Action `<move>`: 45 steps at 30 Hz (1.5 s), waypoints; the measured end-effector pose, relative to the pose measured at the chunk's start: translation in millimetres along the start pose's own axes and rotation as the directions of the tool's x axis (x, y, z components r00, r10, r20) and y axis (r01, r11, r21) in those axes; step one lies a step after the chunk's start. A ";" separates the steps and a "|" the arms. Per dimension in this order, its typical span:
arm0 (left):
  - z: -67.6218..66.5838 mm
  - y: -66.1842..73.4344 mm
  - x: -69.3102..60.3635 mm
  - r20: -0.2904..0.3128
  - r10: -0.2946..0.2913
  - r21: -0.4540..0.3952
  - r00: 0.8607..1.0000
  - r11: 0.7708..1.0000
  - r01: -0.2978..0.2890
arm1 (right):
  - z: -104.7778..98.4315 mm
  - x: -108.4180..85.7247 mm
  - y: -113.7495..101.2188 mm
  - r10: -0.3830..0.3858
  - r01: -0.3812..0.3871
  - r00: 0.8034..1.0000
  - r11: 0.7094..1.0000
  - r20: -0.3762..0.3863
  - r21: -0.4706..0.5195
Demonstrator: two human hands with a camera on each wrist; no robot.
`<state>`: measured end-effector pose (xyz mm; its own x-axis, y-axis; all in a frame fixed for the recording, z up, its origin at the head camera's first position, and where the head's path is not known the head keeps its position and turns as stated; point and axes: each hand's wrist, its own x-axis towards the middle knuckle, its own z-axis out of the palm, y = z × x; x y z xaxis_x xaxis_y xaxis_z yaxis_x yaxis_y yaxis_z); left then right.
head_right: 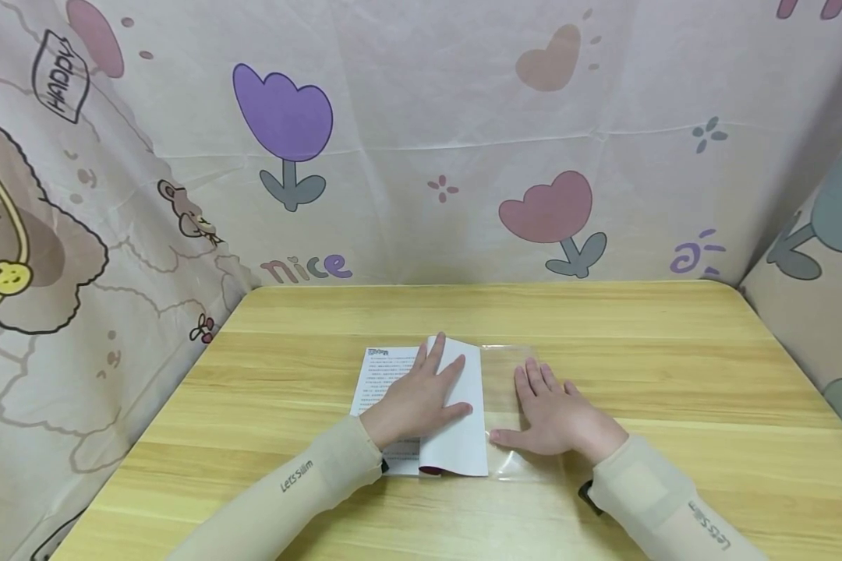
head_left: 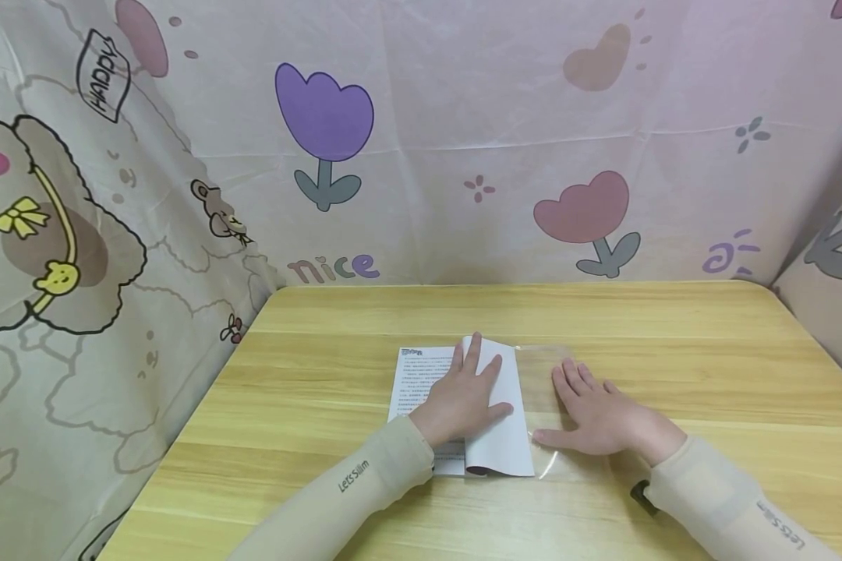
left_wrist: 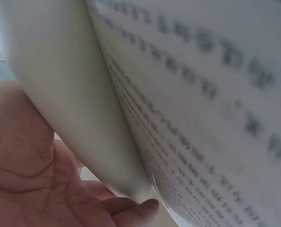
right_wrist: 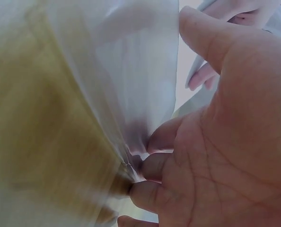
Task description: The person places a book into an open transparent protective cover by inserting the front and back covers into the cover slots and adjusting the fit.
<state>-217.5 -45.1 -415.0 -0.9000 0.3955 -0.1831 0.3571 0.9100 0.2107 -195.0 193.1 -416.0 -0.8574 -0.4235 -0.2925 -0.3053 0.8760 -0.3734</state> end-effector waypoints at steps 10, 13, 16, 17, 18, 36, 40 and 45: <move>-0.6 -3.2 0.5 0.031 -0.002 -0.051 1.000 0.999 0.004 | -1.8 0.4 -0.2 -0.001 0.000 1.000 1.000 0.013 0.006; -1.5 -5.6 0.8 0.053 0.002 -0.070 0.999 0.998 0.002 | -1.8 0.2 -0.2 -0.001 0.001 1.000 1.000 0.015 0.010; -2.7 -8.3 0.6 0.075 0.020 -0.083 0.997 0.996 -0.013 | -1.7 0.1 -0.2 0.000 0.000 1.000 1.000 0.016 0.012; -3.2 -9.3 0.7 0.082 0.026 -0.087 0.996 0.996 -0.019 | -1.7 0.0 -0.2 0.000 -0.001 1.000 1.000 0.016 0.013; -3.5 -10.4 0.9 0.088 0.032 -0.091 0.996 0.996 -0.024 | -1.8 0.0 -0.2 0.001 -0.001 1.000 1.000 0.017 0.013; -2.9 -11.1 -0.9 0.049 0.046 -0.107 0.998 0.993 -0.040 | -5.6 -2.2 0.9 0.004 -0.006 0.999 0.999 0.052 0.047; -3.7 -10.2 -2.2 0.047 0.043 -0.109 0.998 0.993 -0.037 | -4.9 -2.8 0.4 0.011 -0.013 0.999 0.999 0.052 0.042; -4.2 -9.2 -2.6 0.059 0.034 -0.115 0.998 0.993 -0.027 | -3.9 -3.6 0.1 0.009 -0.010 0.999 1.000 0.043 0.029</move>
<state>-219.5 -55.1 -412.4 -0.8711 0.4328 -0.2319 0.3501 0.8786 0.3248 -193.5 195.6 -411.6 -0.8416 -0.4251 -0.3331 -0.2845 0.8732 -0.3957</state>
